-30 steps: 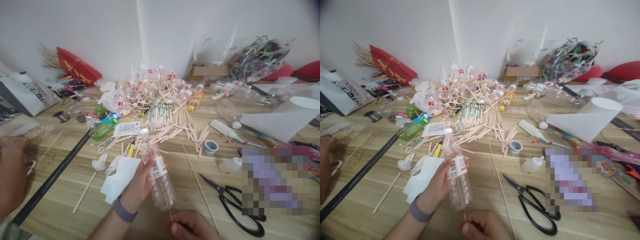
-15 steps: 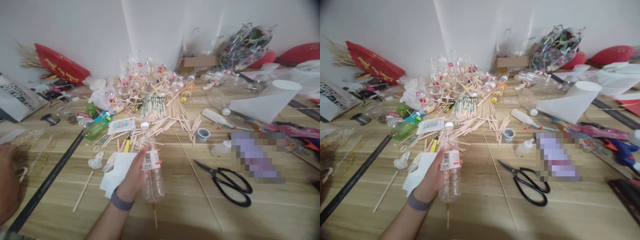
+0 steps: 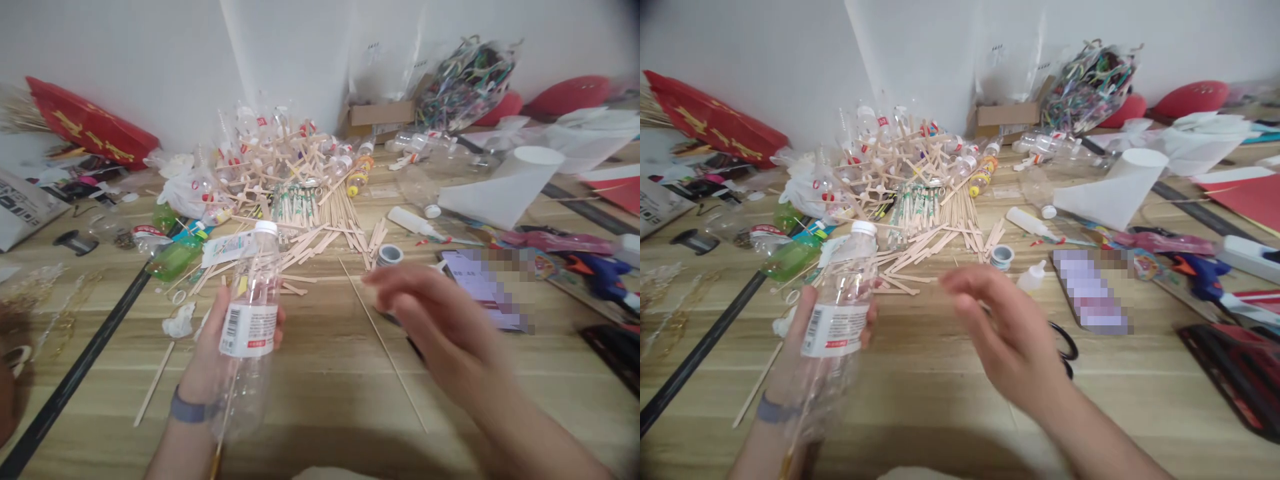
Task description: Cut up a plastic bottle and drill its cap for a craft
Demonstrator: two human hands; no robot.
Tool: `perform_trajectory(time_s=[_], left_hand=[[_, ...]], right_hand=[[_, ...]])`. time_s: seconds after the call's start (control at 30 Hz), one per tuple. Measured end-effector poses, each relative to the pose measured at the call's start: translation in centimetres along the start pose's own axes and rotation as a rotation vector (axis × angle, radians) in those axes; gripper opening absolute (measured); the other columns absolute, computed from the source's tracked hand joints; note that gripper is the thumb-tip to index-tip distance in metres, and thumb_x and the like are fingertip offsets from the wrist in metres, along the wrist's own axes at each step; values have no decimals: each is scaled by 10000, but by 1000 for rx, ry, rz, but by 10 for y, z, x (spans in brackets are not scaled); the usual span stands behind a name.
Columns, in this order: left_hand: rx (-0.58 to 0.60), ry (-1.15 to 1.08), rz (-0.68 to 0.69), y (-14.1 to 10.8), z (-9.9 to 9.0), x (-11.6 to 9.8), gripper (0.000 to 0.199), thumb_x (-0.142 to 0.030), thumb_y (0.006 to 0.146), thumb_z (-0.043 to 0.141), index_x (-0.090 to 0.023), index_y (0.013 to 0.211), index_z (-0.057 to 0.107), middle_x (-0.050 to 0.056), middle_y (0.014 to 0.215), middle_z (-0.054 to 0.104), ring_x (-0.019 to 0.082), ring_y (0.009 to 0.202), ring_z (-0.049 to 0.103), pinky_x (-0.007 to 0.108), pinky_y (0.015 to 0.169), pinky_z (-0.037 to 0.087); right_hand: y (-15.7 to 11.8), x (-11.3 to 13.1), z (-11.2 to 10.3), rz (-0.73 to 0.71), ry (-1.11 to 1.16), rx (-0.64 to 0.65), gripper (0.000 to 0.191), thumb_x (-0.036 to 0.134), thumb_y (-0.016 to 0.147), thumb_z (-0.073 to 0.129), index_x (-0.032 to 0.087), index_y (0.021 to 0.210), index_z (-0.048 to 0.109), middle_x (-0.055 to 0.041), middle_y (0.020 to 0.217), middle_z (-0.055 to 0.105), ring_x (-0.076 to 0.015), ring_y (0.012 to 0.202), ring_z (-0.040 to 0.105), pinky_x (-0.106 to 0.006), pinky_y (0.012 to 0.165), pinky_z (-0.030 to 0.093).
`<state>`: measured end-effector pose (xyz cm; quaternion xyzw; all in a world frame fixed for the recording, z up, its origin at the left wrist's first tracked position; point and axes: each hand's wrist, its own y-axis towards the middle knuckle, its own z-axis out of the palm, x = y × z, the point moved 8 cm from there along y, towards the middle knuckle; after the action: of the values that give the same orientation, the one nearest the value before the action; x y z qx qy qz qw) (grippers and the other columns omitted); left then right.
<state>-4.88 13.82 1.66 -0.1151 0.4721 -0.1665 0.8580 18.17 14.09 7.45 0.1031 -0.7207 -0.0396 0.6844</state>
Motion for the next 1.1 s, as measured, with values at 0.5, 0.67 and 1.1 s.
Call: perform_trajectory(time_s=[0.5, 0.67, 1.1], left_hand=[[-171, 241, -86, -15, -17, 2, 804, -538, 571, 869, -178, 1235, 595, 75, 914, 764, 232, 695, 718, 310, 597, 556], [-196, 311, -98, -14, -22, 6, 746, -510, 598, 865, -190, 1226, 621, 66, 993, 754, 208, 755, 708, 292, 657, 548], [-189, 486, -68, -11, -27, 9, 752, -579, 666, 782, -195, 1286, 598, 99, 1116, 730, 269, 913, 685, 338, 721, 541]], right_hand=[[-12, -58, 42, 119, -146, 386, 445, 529, 972, 424, 163, 928, 672, 55, 525, 438, -98, 472, 408, -215, 462, 324], [-20, -43, 9, 19, -355, 217, 340, 439, 953, 481, 207, 878, 718, 5, 602, 618, -115, 493, 528, -211, 440, 383], [-30, -22, -23, -262, -588, 81, 199, 262, 924, 533, 249, 892, 728, 21, 803, 774, -160, 672, 741, -179, 515, 553]])
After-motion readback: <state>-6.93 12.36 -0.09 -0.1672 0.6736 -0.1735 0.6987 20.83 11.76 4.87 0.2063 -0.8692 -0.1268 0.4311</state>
